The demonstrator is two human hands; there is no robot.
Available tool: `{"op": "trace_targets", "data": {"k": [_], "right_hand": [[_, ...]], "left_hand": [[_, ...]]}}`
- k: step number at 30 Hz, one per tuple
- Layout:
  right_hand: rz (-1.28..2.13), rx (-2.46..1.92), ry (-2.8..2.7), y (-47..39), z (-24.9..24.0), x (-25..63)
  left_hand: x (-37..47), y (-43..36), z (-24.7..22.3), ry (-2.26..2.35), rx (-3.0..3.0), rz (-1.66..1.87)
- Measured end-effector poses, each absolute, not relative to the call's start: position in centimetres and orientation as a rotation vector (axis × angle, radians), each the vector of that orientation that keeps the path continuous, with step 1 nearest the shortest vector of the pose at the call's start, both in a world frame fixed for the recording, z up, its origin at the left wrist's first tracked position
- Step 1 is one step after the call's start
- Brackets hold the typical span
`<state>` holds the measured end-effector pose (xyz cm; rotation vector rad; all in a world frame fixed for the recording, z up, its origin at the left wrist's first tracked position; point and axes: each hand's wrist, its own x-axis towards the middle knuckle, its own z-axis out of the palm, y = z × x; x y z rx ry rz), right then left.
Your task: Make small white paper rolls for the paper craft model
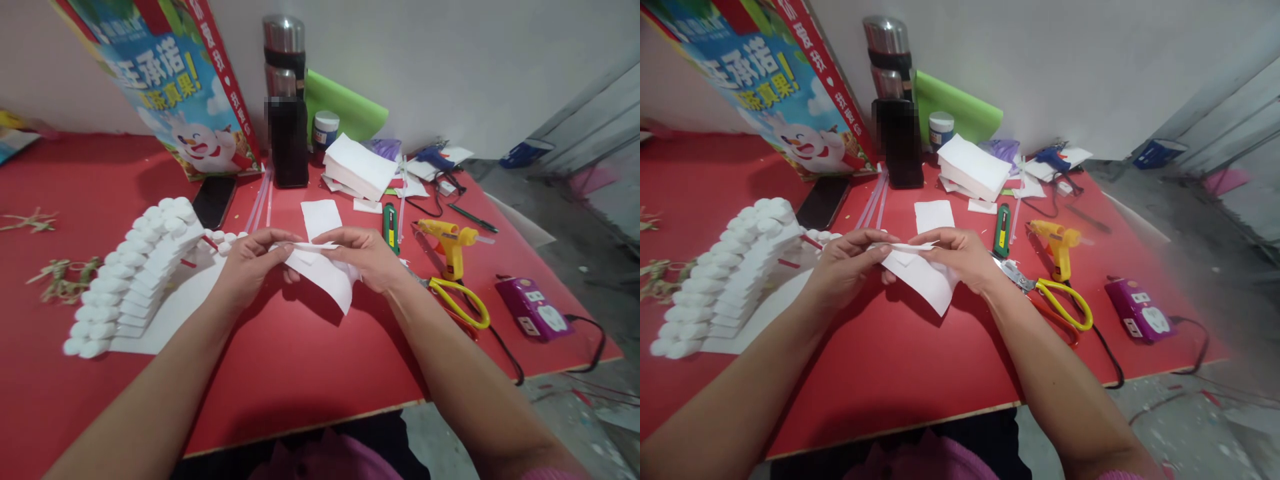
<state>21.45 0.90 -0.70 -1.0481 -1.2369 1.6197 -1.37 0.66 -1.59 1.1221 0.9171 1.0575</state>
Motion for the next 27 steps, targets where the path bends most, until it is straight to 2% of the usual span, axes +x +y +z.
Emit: {"op": "trace_targets", "data": {"k": [8, 17, 21, 24, 27], "right_hand": [[1.667, -1.043, -1.162, 1.0, -0.5, 21.9], [1.439, -1.132, -1.414, 1.5, -0.1, 23.6], [1.281, -1.2, -1.215, 2.2, 0.4, 24.8], [1.417, -1.18, -1.114, 2.3, 0.7, 24.9], [1.634, -1.154, -1.247, 1.8, 0.5, 24.1]], "left_hand": [[-1.3, 0.5, -0.9, 0.874, 1.082, 1.072], [-1.4, 0.6, -0.9, 1.019, 1.171, 1.039], [-2.0, 0.9, -0.6, 1.054, 1.245, 1.057], [-2.2, 0.9, -0.5, 1.036, 1.284, 0.979], [-1.7, 0.4, -0.4, 1.008, 1.302, 0.888]]}}
